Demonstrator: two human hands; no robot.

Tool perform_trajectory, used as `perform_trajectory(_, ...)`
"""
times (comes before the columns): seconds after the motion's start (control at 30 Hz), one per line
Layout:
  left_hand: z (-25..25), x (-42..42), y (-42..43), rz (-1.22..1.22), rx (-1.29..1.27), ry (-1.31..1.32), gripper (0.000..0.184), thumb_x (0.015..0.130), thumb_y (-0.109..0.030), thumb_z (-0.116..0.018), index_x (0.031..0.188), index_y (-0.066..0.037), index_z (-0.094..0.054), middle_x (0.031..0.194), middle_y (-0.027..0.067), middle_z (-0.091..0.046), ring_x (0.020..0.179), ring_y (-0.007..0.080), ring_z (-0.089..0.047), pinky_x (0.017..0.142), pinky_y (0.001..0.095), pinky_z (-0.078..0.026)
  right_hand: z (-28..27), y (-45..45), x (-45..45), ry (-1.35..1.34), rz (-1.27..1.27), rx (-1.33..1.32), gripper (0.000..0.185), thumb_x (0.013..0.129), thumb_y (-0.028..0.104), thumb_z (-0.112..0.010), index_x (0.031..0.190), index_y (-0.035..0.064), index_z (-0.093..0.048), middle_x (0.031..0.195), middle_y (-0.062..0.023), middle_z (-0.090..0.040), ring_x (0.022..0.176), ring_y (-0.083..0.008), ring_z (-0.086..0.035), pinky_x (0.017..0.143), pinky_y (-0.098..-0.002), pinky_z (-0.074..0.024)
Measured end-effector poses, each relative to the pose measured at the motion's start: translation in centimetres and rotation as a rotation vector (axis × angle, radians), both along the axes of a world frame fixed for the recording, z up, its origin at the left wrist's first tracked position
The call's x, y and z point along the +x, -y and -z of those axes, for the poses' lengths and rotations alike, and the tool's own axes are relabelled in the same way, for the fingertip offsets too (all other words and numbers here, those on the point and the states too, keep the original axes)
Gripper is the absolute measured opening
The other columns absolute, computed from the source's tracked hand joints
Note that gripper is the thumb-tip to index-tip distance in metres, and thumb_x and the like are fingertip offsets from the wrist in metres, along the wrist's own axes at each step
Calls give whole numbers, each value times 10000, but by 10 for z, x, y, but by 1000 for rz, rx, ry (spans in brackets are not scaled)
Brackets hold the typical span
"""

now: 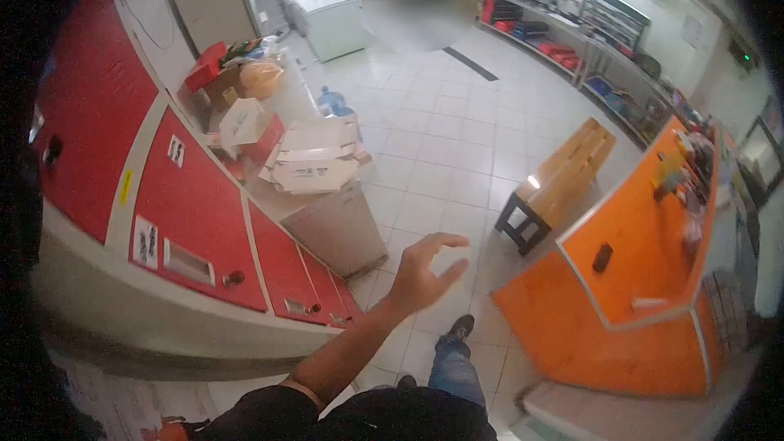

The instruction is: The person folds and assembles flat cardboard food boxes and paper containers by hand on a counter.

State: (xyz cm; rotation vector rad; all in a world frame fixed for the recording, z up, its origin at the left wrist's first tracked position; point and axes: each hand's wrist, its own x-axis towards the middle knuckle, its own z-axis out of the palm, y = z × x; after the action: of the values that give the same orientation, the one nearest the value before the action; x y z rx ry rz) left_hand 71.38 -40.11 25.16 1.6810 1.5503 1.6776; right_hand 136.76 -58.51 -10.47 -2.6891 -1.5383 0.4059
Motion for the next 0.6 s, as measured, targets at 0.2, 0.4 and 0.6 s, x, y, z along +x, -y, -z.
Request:
perform_trajectory(0.2, 152, -199, -167, -788, -200, -38, 233, 856, -140, -738, 1042, -12, -681, 990, 190, -717, 985, 363, -689, 886, 465, -525, 27, -188, -204, -428, -308, -466, 411, 1044, 309, -522, 1230, -24, -675, 1200, -229, -700, 1117, -324, -674, 934, -420, -540)
perform_trajectory(0.4, 181, -394, -261, -1205, -456, -297, 369, 863, -194, -710, 1173, -10, -632, 1193, 203, -681, 1130, 393, -632, 977, 481, -511, 37, -387, -316, -620, -572, -846, 387, 1038, 320, -565, 1230, 4, -679, 1178, -191, -721, 1113, -274, -685, 907, -390, -549)
perform_trajectory(0.6, 167, -453, -273, -976, -1100, -278, 517, 848, -350, -758, 1239, -39, -625, 1233, 213, -675, 1145, 427, -648, 956, 486, -543, -85, -622, -552, -494, -1297, -356, 462, 972, 374, -668, 1288, 35, -658, 1125, -188, -746, 1057, -303, -712, 903, -416, -560)
